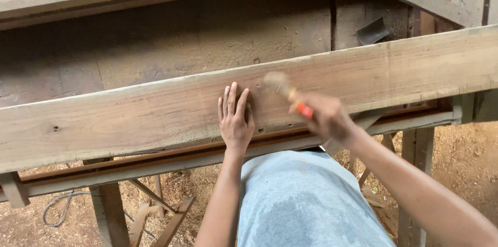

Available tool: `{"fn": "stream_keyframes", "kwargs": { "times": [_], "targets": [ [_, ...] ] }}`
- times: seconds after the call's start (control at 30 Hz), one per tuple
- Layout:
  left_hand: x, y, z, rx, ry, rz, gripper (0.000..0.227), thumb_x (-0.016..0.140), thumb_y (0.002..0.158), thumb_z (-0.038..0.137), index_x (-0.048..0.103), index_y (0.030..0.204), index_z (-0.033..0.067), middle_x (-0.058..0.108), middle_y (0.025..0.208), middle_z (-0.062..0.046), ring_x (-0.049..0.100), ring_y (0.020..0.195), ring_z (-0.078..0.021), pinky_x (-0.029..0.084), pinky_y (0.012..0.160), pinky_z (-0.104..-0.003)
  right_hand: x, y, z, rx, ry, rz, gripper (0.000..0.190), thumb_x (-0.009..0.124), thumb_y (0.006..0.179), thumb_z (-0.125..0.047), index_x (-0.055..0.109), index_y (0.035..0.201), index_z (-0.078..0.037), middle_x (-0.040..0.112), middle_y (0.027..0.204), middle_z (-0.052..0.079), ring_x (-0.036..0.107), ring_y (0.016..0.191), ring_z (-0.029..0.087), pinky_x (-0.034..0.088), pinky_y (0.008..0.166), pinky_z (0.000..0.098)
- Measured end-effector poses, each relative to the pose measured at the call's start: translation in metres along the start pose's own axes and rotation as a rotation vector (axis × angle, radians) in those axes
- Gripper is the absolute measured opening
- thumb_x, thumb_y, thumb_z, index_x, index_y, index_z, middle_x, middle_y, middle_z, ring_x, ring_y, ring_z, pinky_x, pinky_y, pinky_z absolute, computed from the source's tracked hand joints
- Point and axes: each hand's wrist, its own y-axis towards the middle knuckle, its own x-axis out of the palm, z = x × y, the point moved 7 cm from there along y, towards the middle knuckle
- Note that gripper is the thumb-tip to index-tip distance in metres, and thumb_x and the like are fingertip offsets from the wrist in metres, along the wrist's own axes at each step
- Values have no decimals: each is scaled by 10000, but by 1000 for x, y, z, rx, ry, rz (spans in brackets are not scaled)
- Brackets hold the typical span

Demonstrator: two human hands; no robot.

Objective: The person brushes a long wooden plank with a brush to remove sawdust and debris while it sits on a workbench.

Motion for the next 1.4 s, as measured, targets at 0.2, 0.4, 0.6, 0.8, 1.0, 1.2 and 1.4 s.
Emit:
{"fn": "stream_keyframes", "kwargs": {
  "times": [0.2,0.4,0.6,0.8,1.0,1.2,1.4],
  "targets": [
    [-4,8,-2,-8,-6,16,383,542,1010,196,608,1387,185,438,1586,-77,382,1492,-263,268,1250,-448,7,11,-30,-212,146,-132,146,749,863,-135,703,988,-77,750,848,74,737,698,207,632,635,348],
    [-3,2,-3,-12,10,24,379,560,1015,182,620,1389,178,446,1590,-70,388,1497,-255,274,1258,-443,-10,-2,9,-64,11,182,74,636,995,-42,701,1026,-60,748,904,118,730,715,198,639,560,282],
    [1,9,-1,9,37,37,366,557,1015,175,623,1375,179,448,1583,-67,382,1492,-249,263,1261,-443,-2,-14,15,-23,155,-29,136,641,970,-160,733,1019,-72,742,752,59,696,580,141,616,487,281],
    [-4,4,-4,-22,15,10,362,548,1029,184,605,1386,186,437,1592,-67,369,1504,-254,244,1271,-437,-6,-20,14,-94,111,210,142,604,1034,-187,691,1029,-75,751,869,90,715,681,182,627,574,337],
    [-7,1,-1,-34,-36,-52,412,544,1016,209,556,1428,192,389,1612,-76,320,1526,-271,215,1271,-457,22,-55,18,-60,187,77,115,636,998,-164,707,1053,-92,766,872,55,737,704,166,647,602,329],
    [-1,13,15,11,10,-38,545,582,990,329,474,1502,179,325,1631,-94,238,1537,-293,123,1267,-516,6,-48,20,-183,160,106,186,692,921,-121,696,1104,-88,762,912,42,748,777,164,646,626,322],
    [11,6,15,-1,74,-131,577,593,988,418,469,1519,232,294,1661,-33,210,1558,-237,102,1287,-479,-20,-51,29,-31,-25,382,130,676,973,-36,687,1089,-94,764,977,105,746,756,189,638,591,272]
  ]
}}
